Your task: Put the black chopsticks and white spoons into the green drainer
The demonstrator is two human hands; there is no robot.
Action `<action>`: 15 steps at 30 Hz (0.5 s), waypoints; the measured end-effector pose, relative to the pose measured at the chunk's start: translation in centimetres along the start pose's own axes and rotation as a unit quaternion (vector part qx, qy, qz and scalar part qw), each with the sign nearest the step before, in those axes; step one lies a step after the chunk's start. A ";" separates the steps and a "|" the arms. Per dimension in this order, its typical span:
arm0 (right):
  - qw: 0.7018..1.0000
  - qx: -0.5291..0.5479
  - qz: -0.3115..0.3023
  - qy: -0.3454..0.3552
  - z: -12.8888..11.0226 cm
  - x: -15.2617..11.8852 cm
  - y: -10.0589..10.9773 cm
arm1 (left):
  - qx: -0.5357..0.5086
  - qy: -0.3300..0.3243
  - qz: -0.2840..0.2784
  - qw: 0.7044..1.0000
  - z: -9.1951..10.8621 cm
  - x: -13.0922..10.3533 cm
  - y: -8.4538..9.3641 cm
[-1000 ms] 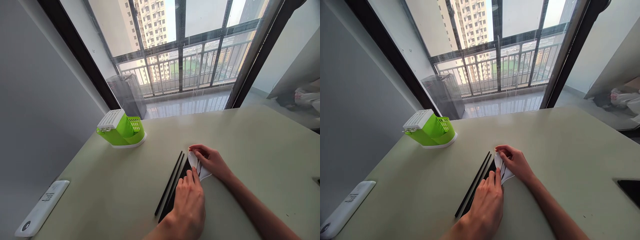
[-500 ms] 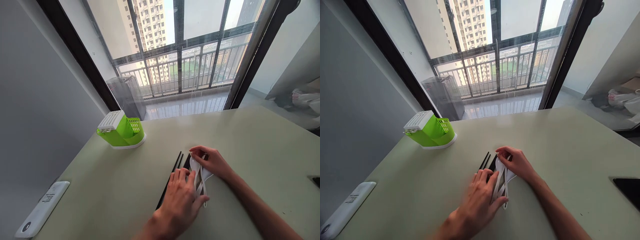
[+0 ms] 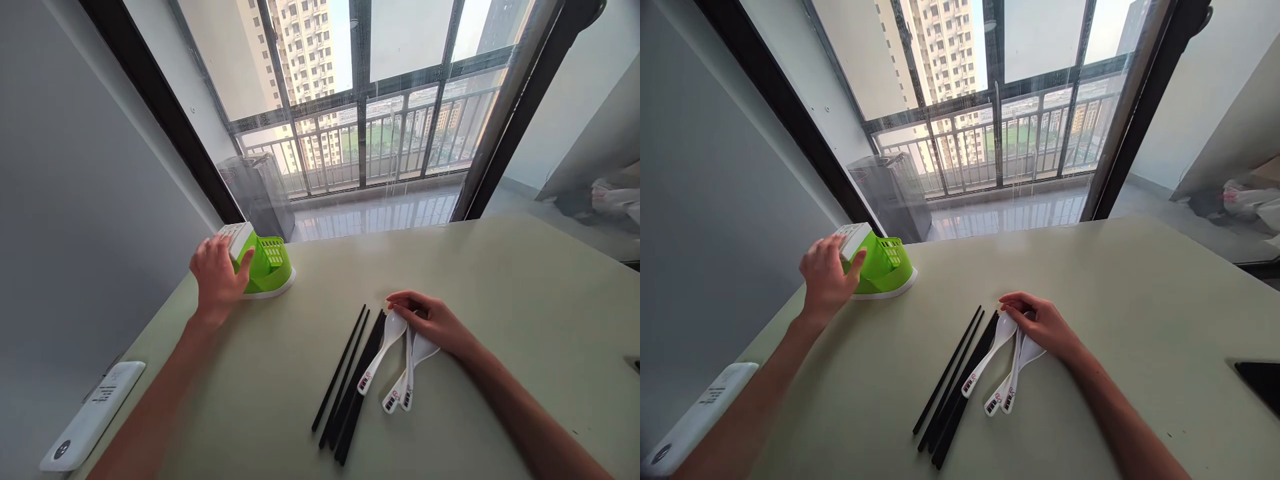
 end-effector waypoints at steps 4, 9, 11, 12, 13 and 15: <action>0.999 0.021 0.011 -0.024 -0.6 -0.3 0.0 | -0.043 -0.011 -0.001 0.999 -0.7 -0.8 -0.3; 0.992 0.099 0.028 -0.077 -0.3 -0.3 0.7 | -0.034 -0.025 -0.042 0.998 1.6 -0.2 -0.7; 0.979 0.179 0.038 -0.090 0.3 0.0 1.2 | -0.043 -0.042 -0.050 0.997 3.3 0.3 -1.3; 0.969 0.224 0.047 -0.087 0.5 0.1 1.6 | -0.050 -0.053 -0.049 0.996 4.3 0.6 -1.7; 0.958 0.269 0.058 -0.080 0.8 0.3 2.0 | -0.058 -0.065 -0.047 0.995 5.5 0.9 -2.0; 0.935 0.341 0.077 -0.062 1.3 0.7 2.7 | -0.070 -0.093 -0.046 0.992 8.1 1.5 -2.7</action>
Point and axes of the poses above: each hand's wrist, its own x-axis towards the middle knuckle, its own y-axis out of the back of the hand, z = x × y, the point moved 3 cm from there along x, towards the middle knuckle, and after that the axes turned 15 degrees about -y, right-handed, at the moved point
